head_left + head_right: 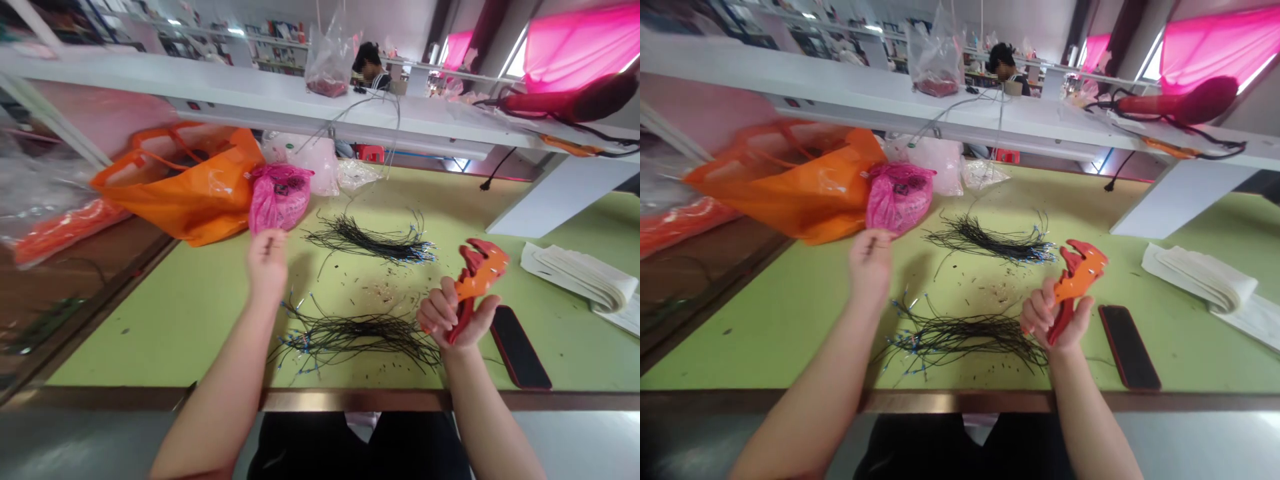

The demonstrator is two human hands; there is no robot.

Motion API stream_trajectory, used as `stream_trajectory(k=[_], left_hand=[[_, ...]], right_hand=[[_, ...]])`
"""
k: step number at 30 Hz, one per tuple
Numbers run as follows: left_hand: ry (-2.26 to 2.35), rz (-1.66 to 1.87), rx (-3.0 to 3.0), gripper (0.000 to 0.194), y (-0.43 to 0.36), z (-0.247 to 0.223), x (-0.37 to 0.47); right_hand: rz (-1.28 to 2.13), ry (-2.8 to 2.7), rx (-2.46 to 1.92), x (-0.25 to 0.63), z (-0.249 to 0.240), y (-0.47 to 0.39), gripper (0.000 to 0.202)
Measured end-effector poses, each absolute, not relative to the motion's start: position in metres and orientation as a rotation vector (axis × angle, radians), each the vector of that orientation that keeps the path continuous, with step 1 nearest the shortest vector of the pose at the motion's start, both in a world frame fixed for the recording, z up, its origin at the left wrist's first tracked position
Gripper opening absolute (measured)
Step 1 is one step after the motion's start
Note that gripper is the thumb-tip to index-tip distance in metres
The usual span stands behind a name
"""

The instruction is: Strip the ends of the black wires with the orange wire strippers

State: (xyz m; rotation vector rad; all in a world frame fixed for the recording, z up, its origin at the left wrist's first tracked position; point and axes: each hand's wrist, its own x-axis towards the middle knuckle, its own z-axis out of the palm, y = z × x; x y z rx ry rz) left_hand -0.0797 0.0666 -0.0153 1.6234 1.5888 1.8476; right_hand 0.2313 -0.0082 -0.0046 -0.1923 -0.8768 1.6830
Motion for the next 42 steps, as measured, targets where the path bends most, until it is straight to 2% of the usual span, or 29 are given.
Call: stream_trajectory(k=[6, 12, 19, 42], left_hand=[[1.371, 1.571, 2.017, 0.025, 0.028, -0.01, -0.028], [1.312, 1.626, 2.348, 0.018, 0.009, -0.003, -0.015], [1.367, 1.534, 2.675, 0.013, 0.004, 0.001, -0.011], [1.447, 1.496, 2.706, 0.012, -0.003, 0.004, -0.003]], right_hand=[[1.696, -1.156, -0.353, 0.21, -0.02, 0.0, 0.057], [1.727, -1.18, -0.506, 0.194, -0.04, -0.001, 0.055], [1.753, -1.194, -0.476, 0.189, -0.04, 0.001, 0.052], [1.818, -1.165, -0.581, 0.188, -0.045, 0.0, 0.054]])
